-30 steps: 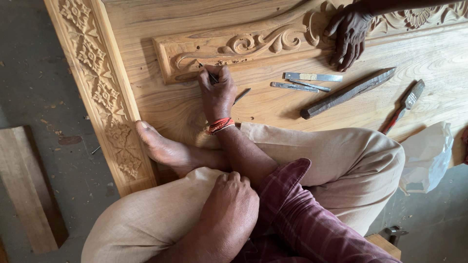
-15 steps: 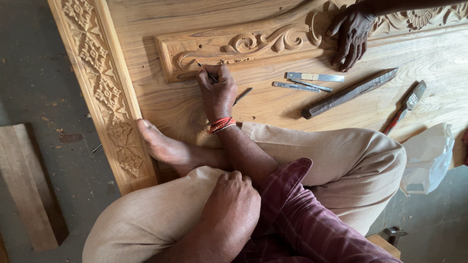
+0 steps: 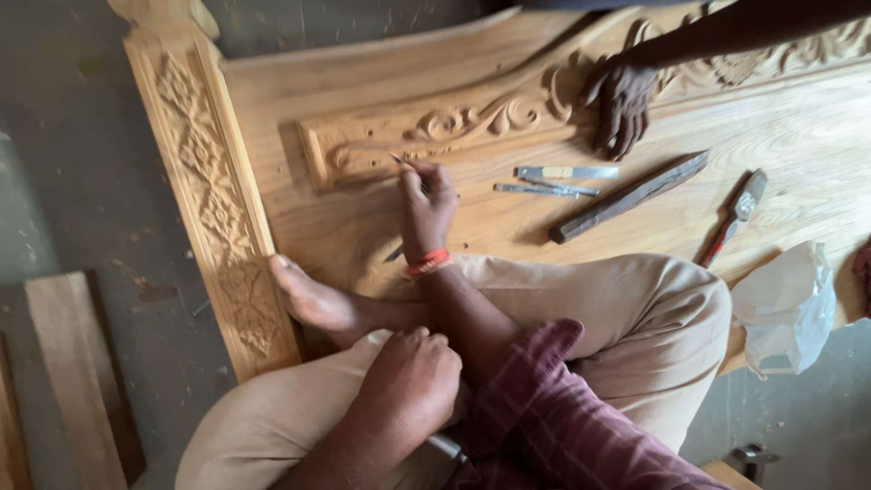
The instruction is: The person is carving intricate floral patterns into a large wooden headboard using a chisel and a wooden mallet. They are sitting on the floor and repeatedly striking the chisel to shape the wood, occasionally switching tools or adjusting their position.
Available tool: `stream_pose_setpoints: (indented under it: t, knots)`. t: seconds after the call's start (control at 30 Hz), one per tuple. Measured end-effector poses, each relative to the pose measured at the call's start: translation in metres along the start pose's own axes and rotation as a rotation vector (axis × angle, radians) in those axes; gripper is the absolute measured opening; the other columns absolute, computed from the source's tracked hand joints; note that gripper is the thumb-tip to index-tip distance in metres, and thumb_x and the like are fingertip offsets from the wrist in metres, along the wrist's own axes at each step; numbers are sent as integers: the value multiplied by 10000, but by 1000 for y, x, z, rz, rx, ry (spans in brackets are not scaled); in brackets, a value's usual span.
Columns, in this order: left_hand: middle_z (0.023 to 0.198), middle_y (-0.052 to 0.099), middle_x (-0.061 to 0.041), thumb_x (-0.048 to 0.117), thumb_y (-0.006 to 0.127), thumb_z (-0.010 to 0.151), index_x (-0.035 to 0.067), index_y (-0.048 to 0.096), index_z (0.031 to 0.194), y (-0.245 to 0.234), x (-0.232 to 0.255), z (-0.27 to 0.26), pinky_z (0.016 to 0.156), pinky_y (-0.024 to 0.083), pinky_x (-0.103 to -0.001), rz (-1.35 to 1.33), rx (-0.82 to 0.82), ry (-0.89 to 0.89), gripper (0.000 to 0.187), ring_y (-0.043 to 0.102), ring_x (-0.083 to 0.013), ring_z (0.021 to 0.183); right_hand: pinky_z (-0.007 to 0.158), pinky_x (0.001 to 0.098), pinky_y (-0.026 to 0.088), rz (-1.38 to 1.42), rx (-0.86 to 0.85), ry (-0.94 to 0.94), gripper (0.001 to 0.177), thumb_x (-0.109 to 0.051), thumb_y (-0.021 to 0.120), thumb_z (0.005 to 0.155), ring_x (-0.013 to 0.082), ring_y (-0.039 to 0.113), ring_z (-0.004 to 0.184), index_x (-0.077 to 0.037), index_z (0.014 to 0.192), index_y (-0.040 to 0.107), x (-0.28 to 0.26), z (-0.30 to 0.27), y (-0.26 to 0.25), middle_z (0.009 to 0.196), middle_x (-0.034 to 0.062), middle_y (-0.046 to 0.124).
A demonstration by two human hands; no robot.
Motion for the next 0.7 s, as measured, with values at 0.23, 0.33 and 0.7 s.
stream_pose_setpoints:
  t: [0.23, 0.33, 0.7]
  knots:
    - [880, 718, -186, 26, 608, 789, 27, 744, 791, 3, -18, 9, 789, 586, -478, 31, -53, -88, 136, 722, -341, 876, 686, 326, 542, -435, -288, 107, 212, -186, 722, 933, 151, 688, 754, -81, 1115, 755, -37, 65, -95, 878, 68, 771]
    - [876, 726, -208, 64, 620, 813, 17, 746, 803, 1, -15, 13, 826, 573, -483, 72, -28, -85, 135, 720, -365, 877, 782, 447, 580, -1104, -519, -158, 229, -309, 666, 1002, 321, 734, 845, -109, 984, 776, -52, 67, -134, 900, 147, 758]
    - [965, 741, -187, 87, 582, 881, 53, 760, 871, 10, -12, 23, 846, 567, -506, 54, -88, -299, 181, 714, -369, 967, 847, 494, 557, -1435, -484, -80, 312, -126, 599, 832, 385, 685, 1030, -55, 1123, 686, -50, 39, -129, 1098, 200, 703]
Point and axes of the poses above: each hand's wrist, its own z-axis towards the middle knuckle, its own y-axis out of the palm, x = y × z, the point moved 2 cm from there along z, towards the middle knuckle
